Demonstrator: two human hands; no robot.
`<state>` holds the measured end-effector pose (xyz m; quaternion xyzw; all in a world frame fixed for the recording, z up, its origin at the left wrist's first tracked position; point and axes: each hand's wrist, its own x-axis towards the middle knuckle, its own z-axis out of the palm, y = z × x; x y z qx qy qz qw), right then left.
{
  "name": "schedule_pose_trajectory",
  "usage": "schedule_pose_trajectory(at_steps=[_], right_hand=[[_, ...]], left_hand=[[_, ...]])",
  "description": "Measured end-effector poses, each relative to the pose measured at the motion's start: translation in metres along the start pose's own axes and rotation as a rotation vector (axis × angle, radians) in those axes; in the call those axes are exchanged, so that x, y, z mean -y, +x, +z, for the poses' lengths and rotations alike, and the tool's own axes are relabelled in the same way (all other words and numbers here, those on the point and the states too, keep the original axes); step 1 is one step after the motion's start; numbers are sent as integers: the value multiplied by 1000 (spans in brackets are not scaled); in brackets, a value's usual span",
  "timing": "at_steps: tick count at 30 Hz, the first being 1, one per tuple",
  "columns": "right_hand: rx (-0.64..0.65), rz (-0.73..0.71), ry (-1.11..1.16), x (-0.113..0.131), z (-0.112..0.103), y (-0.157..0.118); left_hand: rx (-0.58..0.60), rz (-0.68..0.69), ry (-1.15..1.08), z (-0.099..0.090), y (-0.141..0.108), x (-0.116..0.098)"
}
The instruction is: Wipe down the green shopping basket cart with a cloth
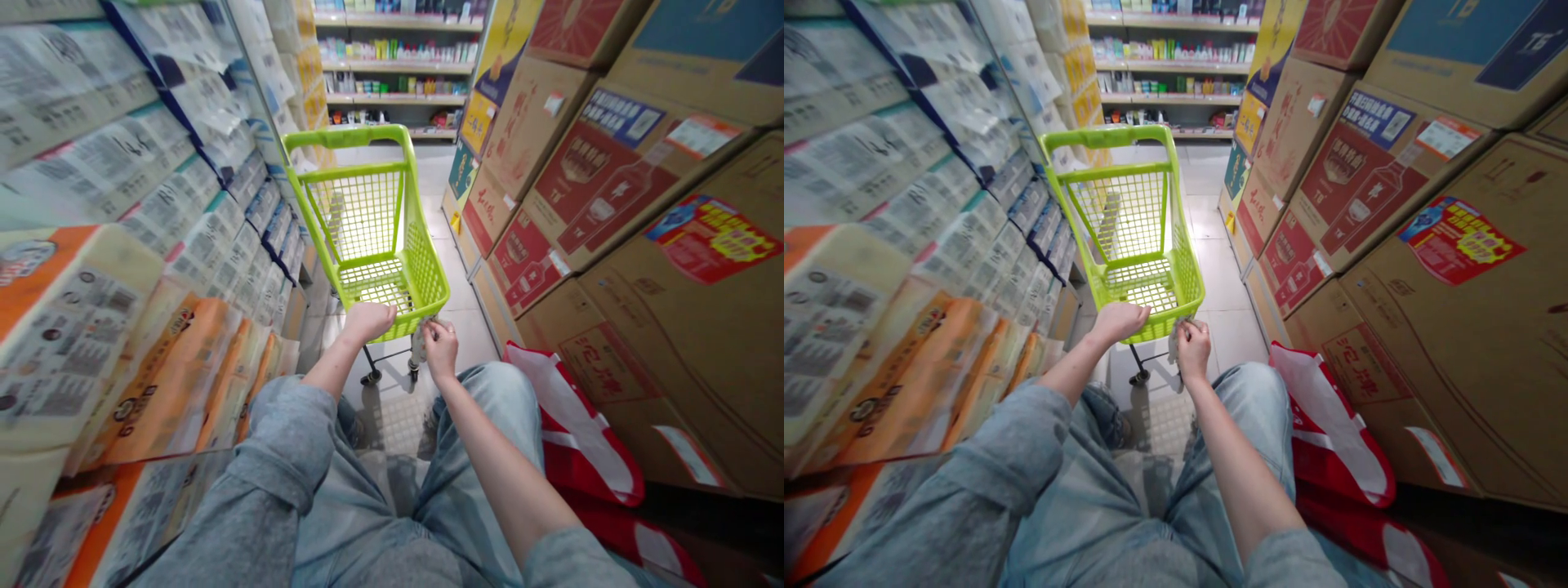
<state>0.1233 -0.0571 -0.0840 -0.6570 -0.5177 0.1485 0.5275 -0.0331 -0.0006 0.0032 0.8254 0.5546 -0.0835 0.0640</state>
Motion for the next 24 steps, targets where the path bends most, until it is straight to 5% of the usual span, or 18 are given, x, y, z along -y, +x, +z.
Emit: schedule_pose_trajectory(at_steps=[7,17,24], right_hand=[[-19,46,-29,-2,1,-1],[114,-4,-89,-2,-8,11],[29,3,-83,11,-8,-4]], left_hand=[[-22,-12,-11,2,-1,0],[-32,-12,-6,-2,-2,-4],[-37,13,-3,-5,-3,-8]])
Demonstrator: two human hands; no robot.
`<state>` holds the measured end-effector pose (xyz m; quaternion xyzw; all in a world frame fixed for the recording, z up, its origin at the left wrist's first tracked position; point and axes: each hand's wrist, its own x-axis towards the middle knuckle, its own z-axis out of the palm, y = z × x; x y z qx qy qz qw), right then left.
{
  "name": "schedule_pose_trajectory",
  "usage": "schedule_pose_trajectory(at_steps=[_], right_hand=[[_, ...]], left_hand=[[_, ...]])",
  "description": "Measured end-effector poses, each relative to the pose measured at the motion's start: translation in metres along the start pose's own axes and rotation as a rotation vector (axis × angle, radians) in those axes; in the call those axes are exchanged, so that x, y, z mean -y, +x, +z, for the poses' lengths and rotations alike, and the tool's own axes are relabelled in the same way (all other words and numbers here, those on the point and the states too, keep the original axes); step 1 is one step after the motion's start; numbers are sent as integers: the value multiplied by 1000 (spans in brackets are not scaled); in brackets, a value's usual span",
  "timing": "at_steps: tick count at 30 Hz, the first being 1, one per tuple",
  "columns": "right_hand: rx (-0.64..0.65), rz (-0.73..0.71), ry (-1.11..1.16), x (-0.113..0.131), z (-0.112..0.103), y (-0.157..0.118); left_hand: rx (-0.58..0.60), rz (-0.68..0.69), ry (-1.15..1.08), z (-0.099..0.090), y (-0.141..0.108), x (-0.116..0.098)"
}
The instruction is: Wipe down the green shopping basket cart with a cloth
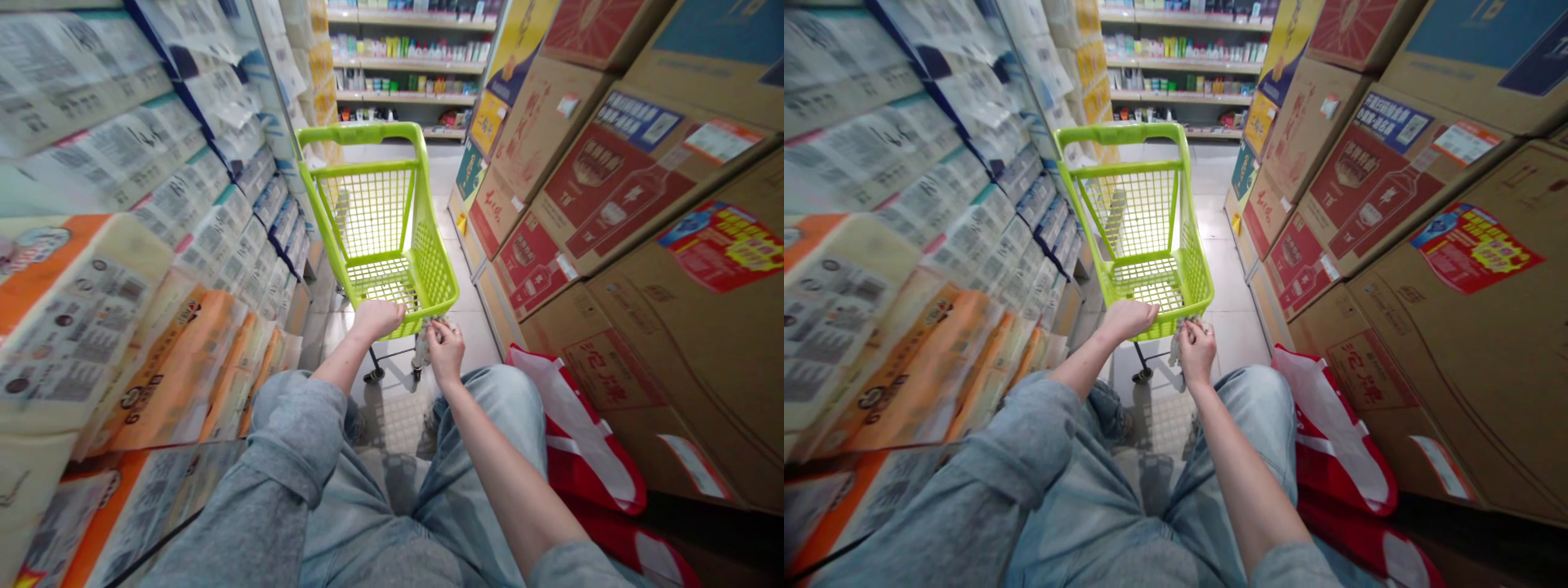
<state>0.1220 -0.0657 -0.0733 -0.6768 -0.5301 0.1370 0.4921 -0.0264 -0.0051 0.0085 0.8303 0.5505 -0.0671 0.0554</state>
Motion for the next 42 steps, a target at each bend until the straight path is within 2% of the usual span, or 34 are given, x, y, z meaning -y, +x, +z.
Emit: schedule_pose_trajectory(at_steps=[6,11,13,16,19,21,25,30,34,38,42], right_hand=[[61,-76,34,2,11,1],[130,-101,32,4,3,-1],[94,-85,26,5,-3,-3],[-47,-63,-7,7,-13,0],[-179,-87,-59,7,-21,14],[-195,-117,-77,8,-24,28],[-83,-213,-98,11,-23,44],[83,-344,-154,19,-16,33],[184,-397,-235,28,-21,30],[222,-400,-394,37,-32,51],[302,-314,-576,45,-38,79]], left_hand=[[-4,27,14,2,3,-2],[-14,1,-4,3,4,0],[-17,-18,-12,3,3,1],[-26,-41,-31,3,2,1],[-18,-52,-51,3,2,1],[-12,-42,-54,2,3,0],[-35,-40,-51,3,3,0],[-50,-36,-32,4,4,1],[-46,-36,-27,5,2,2],[-54,-38,-37,4,0,2],[-55,-48,-33,4,1,1]])
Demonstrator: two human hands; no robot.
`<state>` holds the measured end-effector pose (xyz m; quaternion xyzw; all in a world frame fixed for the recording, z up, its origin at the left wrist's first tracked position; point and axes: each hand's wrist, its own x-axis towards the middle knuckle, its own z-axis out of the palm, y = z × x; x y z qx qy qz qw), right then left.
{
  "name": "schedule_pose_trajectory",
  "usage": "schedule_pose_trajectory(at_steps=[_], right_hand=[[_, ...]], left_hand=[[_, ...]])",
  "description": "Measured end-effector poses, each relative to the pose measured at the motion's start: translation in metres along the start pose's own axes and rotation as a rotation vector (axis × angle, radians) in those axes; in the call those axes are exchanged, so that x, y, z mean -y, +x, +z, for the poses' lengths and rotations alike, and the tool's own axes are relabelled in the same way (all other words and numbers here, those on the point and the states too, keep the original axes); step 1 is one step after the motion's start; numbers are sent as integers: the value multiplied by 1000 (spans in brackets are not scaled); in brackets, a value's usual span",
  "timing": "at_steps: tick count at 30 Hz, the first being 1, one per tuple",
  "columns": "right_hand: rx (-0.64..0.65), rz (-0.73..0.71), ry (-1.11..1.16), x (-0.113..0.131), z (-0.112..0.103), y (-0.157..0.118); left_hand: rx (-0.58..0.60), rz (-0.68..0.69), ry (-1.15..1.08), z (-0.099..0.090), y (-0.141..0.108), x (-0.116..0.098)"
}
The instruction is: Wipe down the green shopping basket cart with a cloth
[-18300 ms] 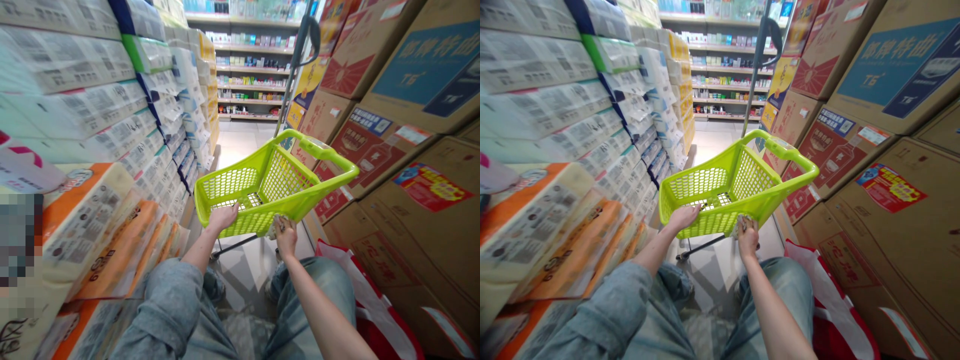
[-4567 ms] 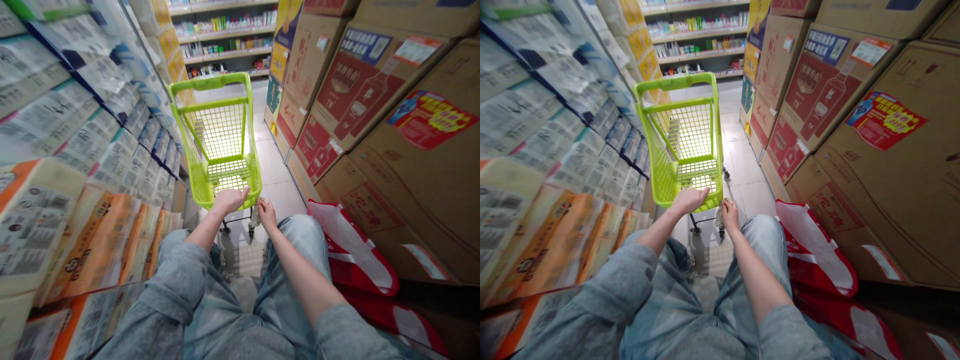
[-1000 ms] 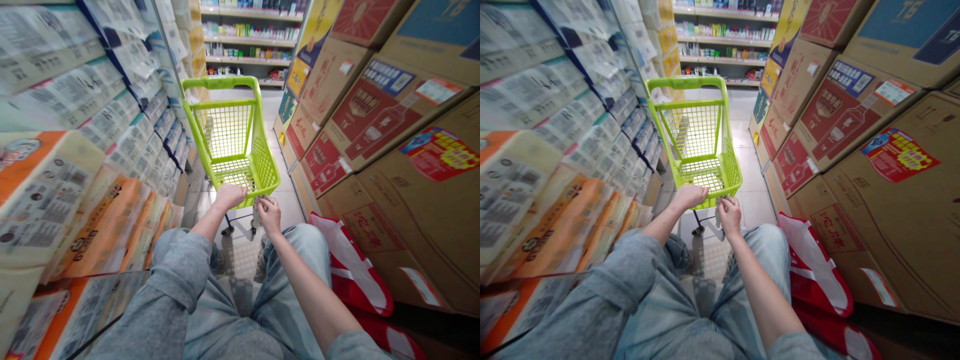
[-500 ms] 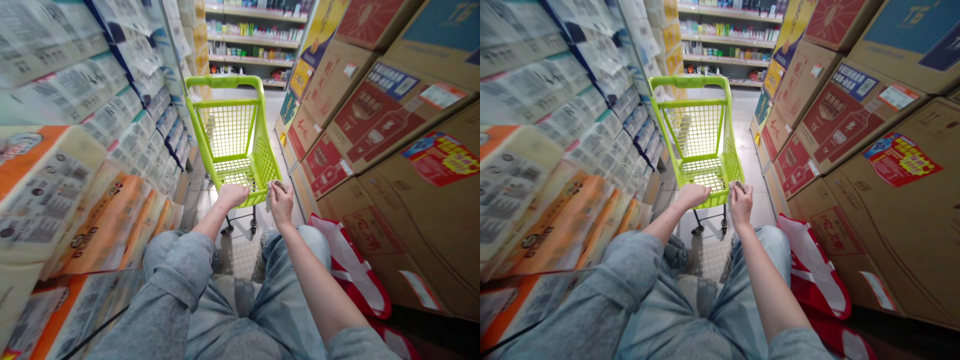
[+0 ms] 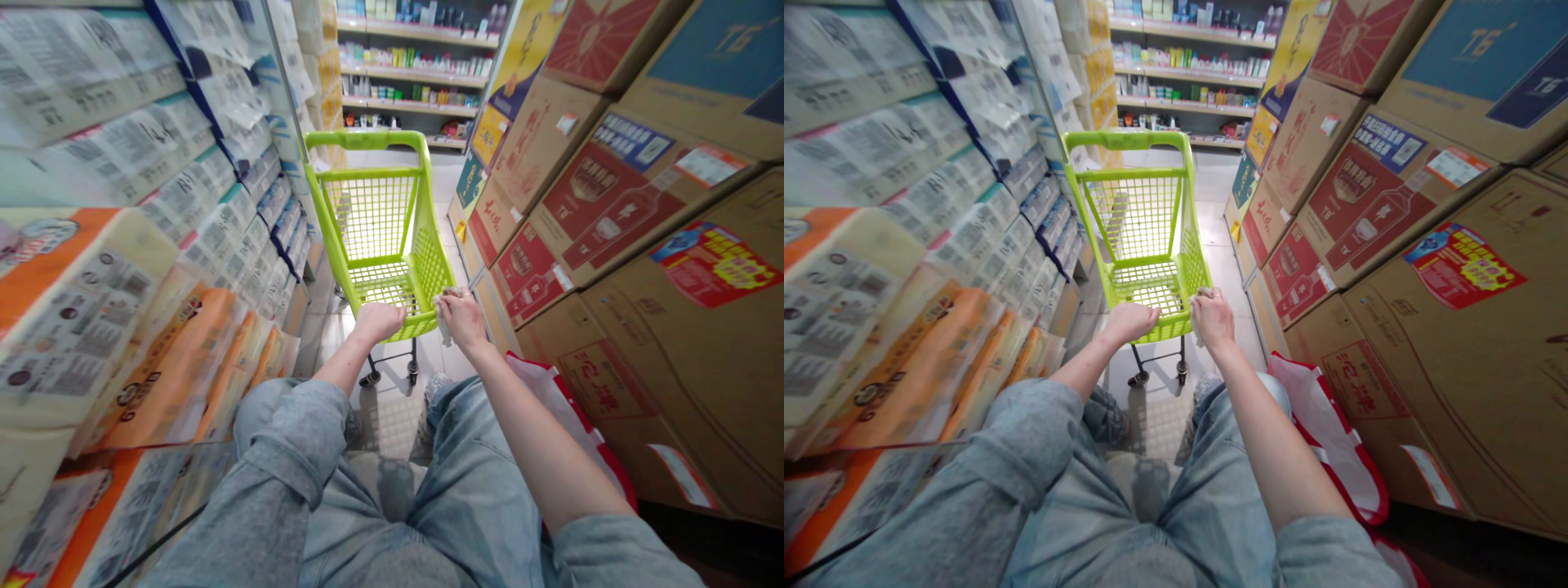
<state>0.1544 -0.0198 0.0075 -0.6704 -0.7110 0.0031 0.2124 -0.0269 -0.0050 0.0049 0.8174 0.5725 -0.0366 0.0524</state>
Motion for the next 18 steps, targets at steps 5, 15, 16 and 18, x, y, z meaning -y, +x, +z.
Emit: schedule_pose_trajectory(at_steps=[5,15,16,18], right_hand=[[79,23,-194,-6,3,22],[82,-439,-303,-8,12,30],[114,-467,-306,-7,12,32],[191,-489,-329,-2,12,37]], left_hand=[[-9,37,5,-1,-1,1],[-7,36,21,4,-4,8],[-3,37,22,4,-5,9],[3,48,21,3,-7,11]])
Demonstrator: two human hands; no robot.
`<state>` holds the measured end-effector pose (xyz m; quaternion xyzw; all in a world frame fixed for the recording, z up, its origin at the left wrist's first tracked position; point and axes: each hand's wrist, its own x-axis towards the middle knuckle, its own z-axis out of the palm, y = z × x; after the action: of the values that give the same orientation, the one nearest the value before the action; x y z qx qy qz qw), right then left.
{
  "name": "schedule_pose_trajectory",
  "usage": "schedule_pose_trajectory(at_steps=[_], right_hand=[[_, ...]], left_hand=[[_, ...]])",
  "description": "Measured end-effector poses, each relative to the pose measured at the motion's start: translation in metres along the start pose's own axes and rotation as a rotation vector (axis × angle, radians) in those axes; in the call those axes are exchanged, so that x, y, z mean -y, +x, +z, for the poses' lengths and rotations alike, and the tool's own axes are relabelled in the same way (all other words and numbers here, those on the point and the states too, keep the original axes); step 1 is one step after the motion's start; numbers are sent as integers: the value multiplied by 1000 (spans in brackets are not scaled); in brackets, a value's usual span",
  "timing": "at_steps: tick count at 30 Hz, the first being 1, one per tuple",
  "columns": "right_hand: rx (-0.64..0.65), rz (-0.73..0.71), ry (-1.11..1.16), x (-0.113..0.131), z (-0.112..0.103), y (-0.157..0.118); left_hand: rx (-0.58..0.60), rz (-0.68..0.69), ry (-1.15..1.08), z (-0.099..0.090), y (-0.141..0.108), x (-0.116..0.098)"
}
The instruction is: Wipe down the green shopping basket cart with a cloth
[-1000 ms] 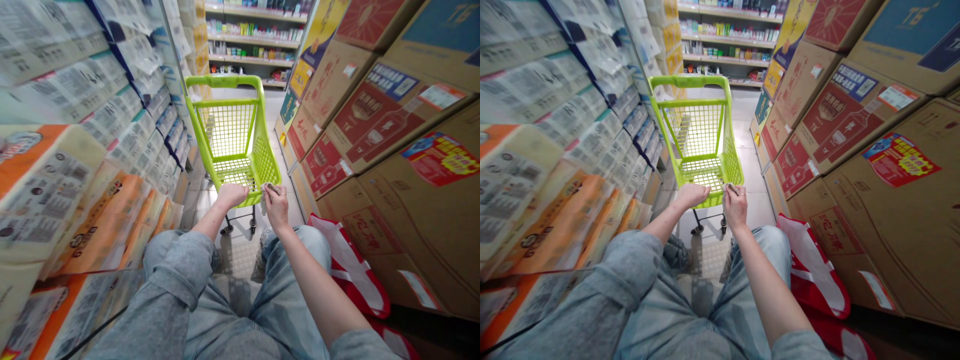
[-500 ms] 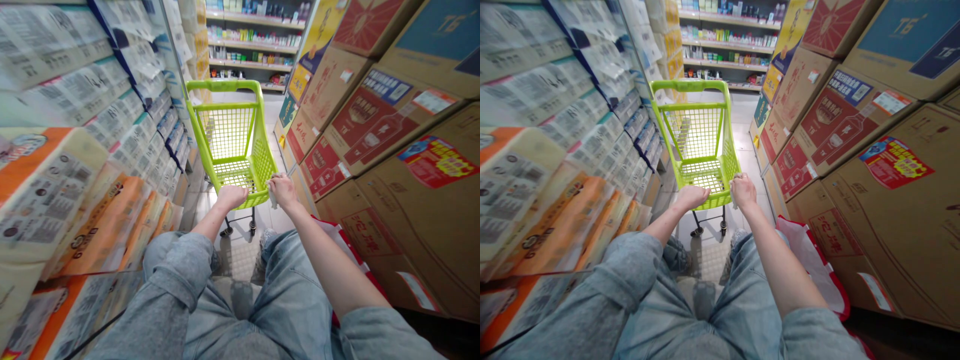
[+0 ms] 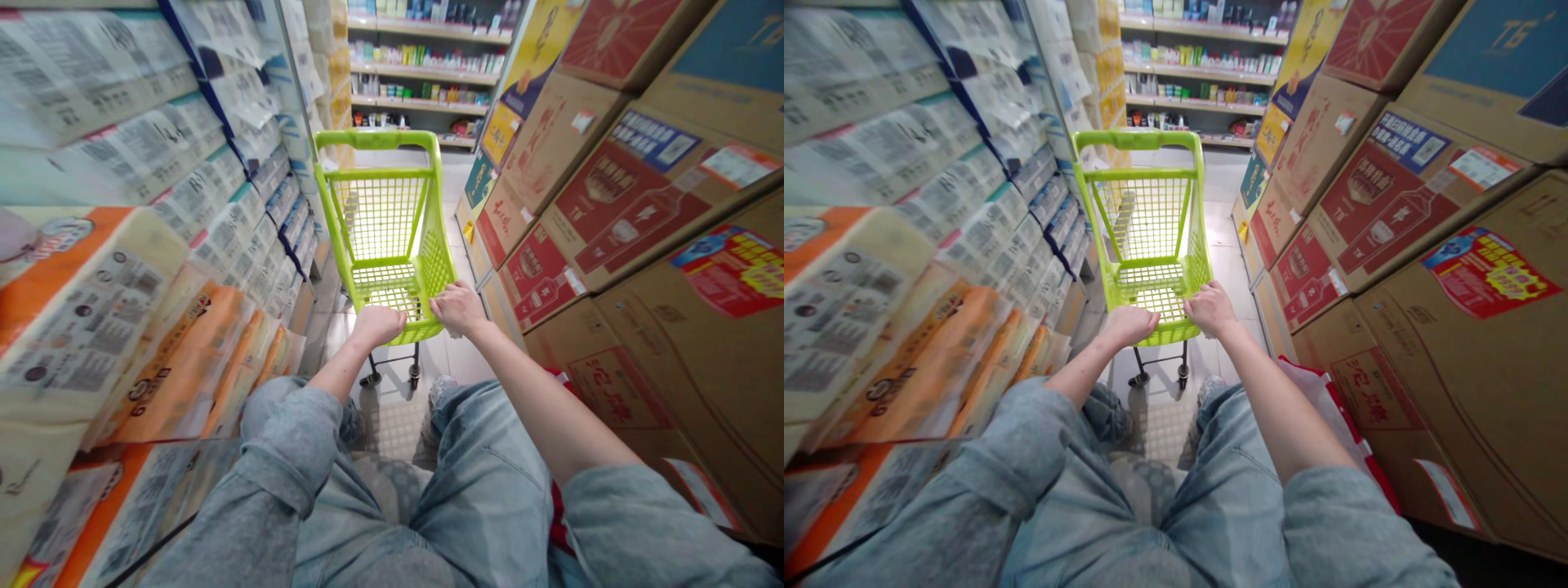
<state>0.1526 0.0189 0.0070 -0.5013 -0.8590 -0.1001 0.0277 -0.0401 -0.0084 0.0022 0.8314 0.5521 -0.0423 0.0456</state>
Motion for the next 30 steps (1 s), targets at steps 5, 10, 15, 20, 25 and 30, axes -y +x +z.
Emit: schedule_pose_trajectory(at_steps=[5,10,15,20,25,30], right_hand=[[151,41,-15,11,2,12],[89,157,0,22,8,12],[82,271,28,33,7,12],[74,429,104,45,5,12],[78,530,171,55,5,13],[59,555,179,58,5,13]], left_hand=[[-7,-13,-8,-1,-5,3],[-19,-40,-29,-1,-5,3],[-42,-16,-19,-1,-7,3],[-49,-34,-11,-1,-7,2],[-47,-21,-13,-1,-6,-1],[-37,-19,-18,-1,-7,-2]])
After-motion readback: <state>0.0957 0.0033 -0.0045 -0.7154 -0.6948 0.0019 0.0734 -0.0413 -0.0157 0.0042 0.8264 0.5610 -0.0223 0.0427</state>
